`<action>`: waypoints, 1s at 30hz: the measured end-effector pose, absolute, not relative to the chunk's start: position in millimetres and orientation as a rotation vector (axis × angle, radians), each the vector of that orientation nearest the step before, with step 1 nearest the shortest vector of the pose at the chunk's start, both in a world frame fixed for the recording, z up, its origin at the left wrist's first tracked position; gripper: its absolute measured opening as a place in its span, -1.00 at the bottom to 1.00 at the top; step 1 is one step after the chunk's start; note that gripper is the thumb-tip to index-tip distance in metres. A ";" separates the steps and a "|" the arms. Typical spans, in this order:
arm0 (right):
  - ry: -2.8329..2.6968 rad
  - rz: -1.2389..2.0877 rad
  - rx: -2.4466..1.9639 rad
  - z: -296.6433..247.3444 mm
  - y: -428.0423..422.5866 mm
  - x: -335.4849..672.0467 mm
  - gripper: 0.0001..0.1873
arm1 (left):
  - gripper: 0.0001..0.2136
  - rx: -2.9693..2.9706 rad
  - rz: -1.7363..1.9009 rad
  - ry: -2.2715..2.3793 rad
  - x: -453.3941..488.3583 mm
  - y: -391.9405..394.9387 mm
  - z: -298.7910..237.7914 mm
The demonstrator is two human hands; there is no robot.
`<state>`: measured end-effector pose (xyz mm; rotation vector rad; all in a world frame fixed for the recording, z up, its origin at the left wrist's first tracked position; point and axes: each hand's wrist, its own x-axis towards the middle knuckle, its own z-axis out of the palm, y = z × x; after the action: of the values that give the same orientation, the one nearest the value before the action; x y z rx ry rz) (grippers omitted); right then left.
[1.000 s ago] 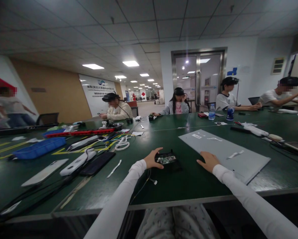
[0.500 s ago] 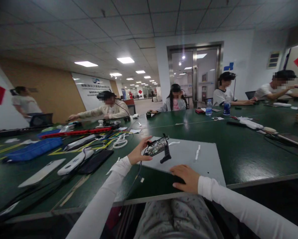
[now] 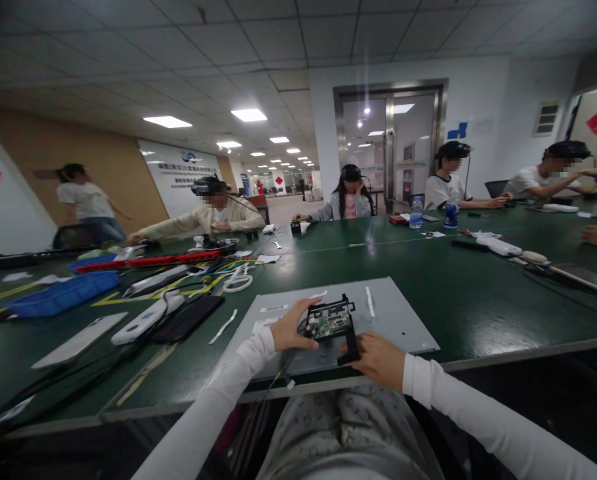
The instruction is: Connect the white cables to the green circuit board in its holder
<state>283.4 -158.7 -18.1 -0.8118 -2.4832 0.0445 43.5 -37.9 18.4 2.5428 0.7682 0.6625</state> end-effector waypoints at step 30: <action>-1.492 0.154 -1.921 -8.1 10.4 317.2 -0.65 | -0.24 2.371 0.949 0.996 35.8 4.6 11.5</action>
<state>317.2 10.4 -8.1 -1.9206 -1.4921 0.1539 35.8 4.6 11.5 2.3709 0.9958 0.9492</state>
